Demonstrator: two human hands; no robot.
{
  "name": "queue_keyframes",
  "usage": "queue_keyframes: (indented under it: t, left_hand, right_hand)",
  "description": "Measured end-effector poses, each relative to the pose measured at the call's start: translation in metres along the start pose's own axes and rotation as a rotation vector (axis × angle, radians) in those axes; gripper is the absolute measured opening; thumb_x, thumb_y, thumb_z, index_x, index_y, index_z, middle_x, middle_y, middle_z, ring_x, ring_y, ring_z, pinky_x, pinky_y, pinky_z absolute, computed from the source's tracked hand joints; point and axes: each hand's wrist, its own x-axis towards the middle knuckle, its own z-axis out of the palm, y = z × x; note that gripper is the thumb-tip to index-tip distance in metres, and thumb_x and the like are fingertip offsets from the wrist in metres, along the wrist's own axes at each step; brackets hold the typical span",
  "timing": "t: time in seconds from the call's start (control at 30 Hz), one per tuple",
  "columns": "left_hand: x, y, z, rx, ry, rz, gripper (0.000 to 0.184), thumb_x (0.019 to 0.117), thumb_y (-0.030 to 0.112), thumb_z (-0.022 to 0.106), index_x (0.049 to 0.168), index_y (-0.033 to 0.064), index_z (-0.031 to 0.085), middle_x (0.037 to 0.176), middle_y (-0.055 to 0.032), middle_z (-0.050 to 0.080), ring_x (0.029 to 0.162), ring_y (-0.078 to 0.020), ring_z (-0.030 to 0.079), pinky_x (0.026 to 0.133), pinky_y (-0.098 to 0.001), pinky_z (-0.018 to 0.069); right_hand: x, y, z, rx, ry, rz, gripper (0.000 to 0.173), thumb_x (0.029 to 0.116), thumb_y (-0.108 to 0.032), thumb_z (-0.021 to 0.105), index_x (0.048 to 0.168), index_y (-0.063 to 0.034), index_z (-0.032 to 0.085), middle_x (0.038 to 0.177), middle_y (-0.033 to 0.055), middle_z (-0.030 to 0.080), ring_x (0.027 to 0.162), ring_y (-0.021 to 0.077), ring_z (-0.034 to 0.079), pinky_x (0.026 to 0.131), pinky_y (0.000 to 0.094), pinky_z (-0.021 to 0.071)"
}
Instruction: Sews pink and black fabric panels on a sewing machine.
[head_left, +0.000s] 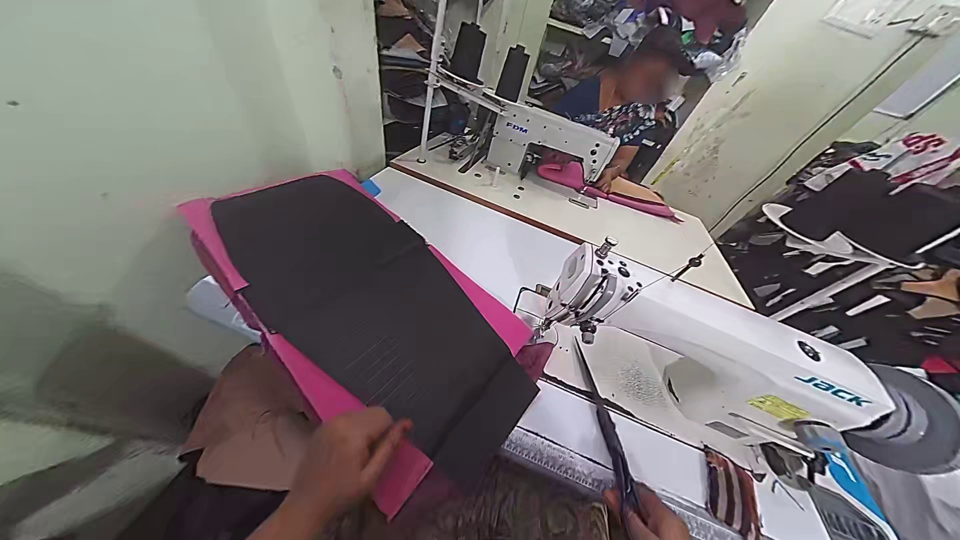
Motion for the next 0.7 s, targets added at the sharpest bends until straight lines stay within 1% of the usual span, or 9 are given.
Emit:
queue_keyframes:
  t: [0.07,0.13,0.17,0.23,0.33,0.43,0.53,0.6,0.7]
  left_hand:
    - [0.008,-0.029,-0.019,0.081,0.108,-0.238,0.048,0.0994,0.034,0.045,0.084,-0.0028,0.073,0.082,-0.0206,0.071,0.078,-0.0393,0.071,0.070,-0.0590,0.0566]
    - [0.019,-0.065,-0.030,-0.030,0.256,-0.483,0.045,0.0994,0.030,0.054,0.115,-0.0115,0.066,0.117,-0.0348,0.064,0.114,-0.0508,0.060,0.100,-0.0641,0.0443]
    - [0.026,-0.081,-0.031,-0.147,0.350,-0.621,0.050,0.0976,0.026,0.060,0.128,-0.0138,0.057,0.129,-0.0369,0.057,0.122,-0.0466,0.055,0.104,-0.0571,0.0417]
    - [0.045,-0.100,-0.034,-0.439,0.488,-0.910,0.060,0.0980,0.021,0.067,0.144,-0.0082,0.041,0.136,-0.0263,0.051,0.118,-0.0270,0.054,0.099,-0.0404,0.0461]
    - [0.069,-0.107,-0.037,-0.765,0.612,-1.097,0.080,0.0967,0.017,0.070,0.156,-0.0011,0.020,0.145,-0.0258,0.044,0.121,-0.0255,0.054,0.098,-0.0414,0.0492]
    - [0.082,-0.104,-0.039,-0.932,0.647,-1.086,0.071,0.0944,0.006,0.068,0.154,0.0042,0.029,0.136,-0.0209,0.055,0.108,-0.0202,0.065,0.088,-0.0366,0.0576]
    - [0.082,-0.095,-0.045,-1.048,0.603,-0.856,0.097,0.0819,-0.006,0.057,0.160,0.0113,0.003,0.140,-0.0135,0.049,0.107,-0.0086,0.064,0.085,-0.0275,0.0574]
    - [0.072,-0.089,-0.051,-1.062,0.598,-0.682,0.099,0.0766,-0.005,0.053,0.158,0.0070,-0.003,0.131,-0.0036,0.053,0.103,0.0029,0.065,0.084,-0.0177,0.0570]
    - [0.055,-0.073,-0.069,-1.061,0.643,-0.532,0.063,0.0796,-0.004,0.044,0.141,0.0049,0.034,0.106,0.0124,0.068,0.092,0.0073,0.067,0.083,-0.0145,0.0572]
  right_hand:
    - [0.018,-0.012,-0.008,-0.161,0.023,0.041,0.043,0.0971,-0.033,0.066,0.111,0.0076,0.069,0.090,0.0269,0.071,0.088,0.0440,0.070,0.083,0.0659,0.0509]
    - [0.033,-0.025,-0.012,-0.303,0.042,0.097,0.049,0.0969,-0.038,0.068,0.118,0.0058,0.067,0.098,0.0298,0.072,0.097,0.0479,0.070,0.087,0.0665,0.0505]
    - [0.039,-0.032,-0.013,-0.374,0.044,0.130,0.051,0.0977,-0.040,0.067,0.123,0.0044,0.066,0.104,0.0300,0.072,0.102,0.0478,0.070,0.090,0.0652,0.0510]
    - [0.048,-0.040,-0.014,-0.447,0.060,0.146,0.048,0.0987,-0.036,0.067,0.126,0.0037,0.066,0.115,0.0300,0.070,0.110,0.0470,0.068,0.093,0.0639,0.0508]
    - [0.050,-0.042,-0.012,-0.456,0.077,0.084,0.048,0.1004,-0.032,0.065,0.130,0.0062,0.065,0.128,0.0324,0.064,0.118,0.0478,0.064,0.099,0.0631,0.0491]
    - [0.045,-0.036,-0.007,-0.458,0.136,0.022,0.049,0.0988,-0.033,0.067,0.129,0.0059,0.067,0.129,0.0363,0.060,0.119,0.0512,0.061,0.097,0.0637,0.0492]
    - [0.033,-0.032,-0.009,-0.398,0.278,-0.148,0.043,0.0953,-0.027,0.071,0.120,0.0087,0.071,0.121,0.0380,0.062,0.116,0.0536,0.060,0.097,0.0642,0.0484]
    - [0.026,-0.031,-0.010,-0.333,0.329,-0.294,0.038,0.0954,-0.023,0.070,0.115,0.0095,0.073,0.113,0.0364,0.065,0.110,0.0528,0.063,0.095,0.0634,0.0497]
    - [0.026,-0.036,-0.006,-0.236,0.348,-0.496,0.032,0.0954,-0.021,0.069,0.107,0.0081,0.075,0.105,0.0319,0.069,0.098,0.0487,0.068,0.088,0.0604,0.0540]
